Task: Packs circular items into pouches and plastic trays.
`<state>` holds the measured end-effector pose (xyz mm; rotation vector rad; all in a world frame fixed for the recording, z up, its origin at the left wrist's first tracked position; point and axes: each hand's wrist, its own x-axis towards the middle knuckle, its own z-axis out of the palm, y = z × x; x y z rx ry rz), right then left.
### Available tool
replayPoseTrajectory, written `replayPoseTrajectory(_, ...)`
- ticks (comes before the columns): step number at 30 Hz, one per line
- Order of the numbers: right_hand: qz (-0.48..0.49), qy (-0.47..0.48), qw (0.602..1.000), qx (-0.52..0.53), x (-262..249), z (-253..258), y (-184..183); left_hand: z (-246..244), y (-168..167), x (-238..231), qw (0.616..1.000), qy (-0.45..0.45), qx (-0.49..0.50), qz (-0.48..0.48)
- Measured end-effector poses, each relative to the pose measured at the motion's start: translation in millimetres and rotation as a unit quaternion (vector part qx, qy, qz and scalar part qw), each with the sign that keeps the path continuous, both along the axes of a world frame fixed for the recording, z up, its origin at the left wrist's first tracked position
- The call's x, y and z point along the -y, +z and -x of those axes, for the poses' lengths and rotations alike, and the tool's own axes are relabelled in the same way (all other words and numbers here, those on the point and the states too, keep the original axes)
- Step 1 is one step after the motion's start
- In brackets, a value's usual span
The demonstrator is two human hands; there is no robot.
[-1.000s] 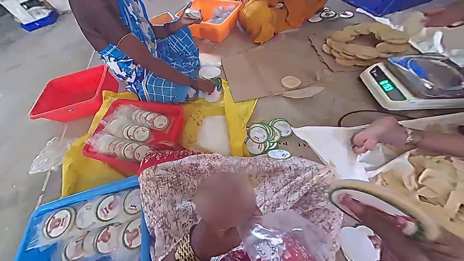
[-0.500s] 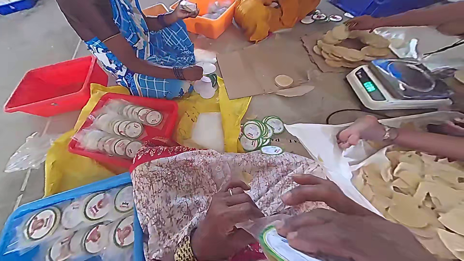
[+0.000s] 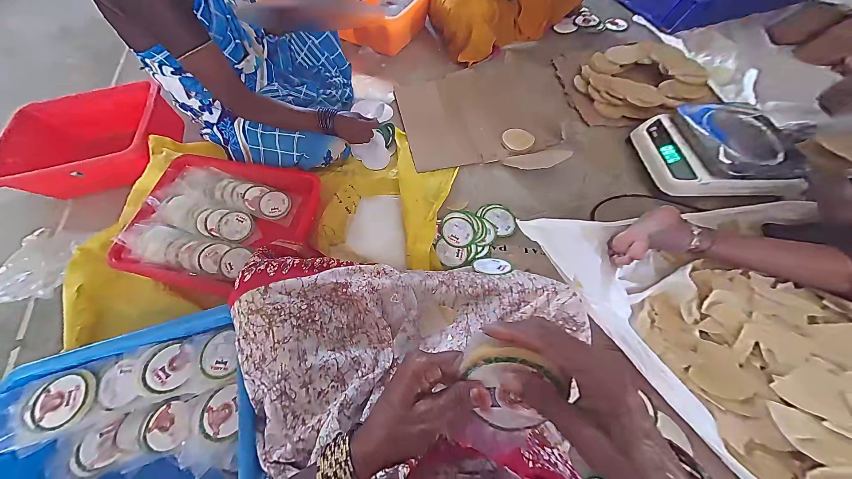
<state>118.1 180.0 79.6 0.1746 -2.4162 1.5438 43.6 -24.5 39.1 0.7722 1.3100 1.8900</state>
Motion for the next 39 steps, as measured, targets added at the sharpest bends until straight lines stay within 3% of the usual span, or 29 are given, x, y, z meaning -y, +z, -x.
replayPoseTrajectory(2, -0.039, 0.053, 0.998, 0.025, 0, -3, -8, 1, 0, -1, 0.999, -0.007, 0.032, 0.01)
replayPoseTrajectory(4, -0.015, 0.078, 0.996, 0.045, -1, -7, -10, 3, -1, -2, 0.998, -0.001, 0.061, 0.011)
replayPoseTrajectory(10, 0.114, -0.115, 0.987, -0.009, 4, -11, -11, 6, 2, -2, 0.995, 0.041, 0.092, -0.013)
replayPoseTrajectory(17, 0.031, -0.036, 0.999, 0.01, 9, -15, -17, 6, 0, 0, 0.993, 0.062, 0.103, 0.011)
replayPoseTrajectory(25, 0.001, -0.085, 0.996, -0.008, 8, -16, -16, 1, -2, 0, 0.987, 0.09, 0.113, -0.065)
replayPoseTrajectory(28, -0.027, -0.089, 0.995, -0.02, 8, -17, -8, 0, 1, 0, 0.992, 0.11, -0.02, -0.061)
replayPoseTrajectory(30, -0.054, -0.081, 0.995, -0.026, 7, -19, 0, 3, 4, 3, 0.971, 0.15, -0.183, -0.02)
replayPoseTrajectory(32, -0.07, -0.077, 0.994, -0.031, 8, -17, 4, 5, 6, 6, 0.951, 0.173, -0.255, 0.007)
replayPoseTrajectory(36, -0.068, -0.067, 0.995, -0.018, 5, -7, -7, 13, -5, 14, 0.962, 0.229, -0.149, -0.014)
replayPoseTrajectory(39, -0.046, -0.028, 0.999, 0.003, -4, 0, -18, 28, -1, 39, 0.941, 0.337, -0.04, -0.005)
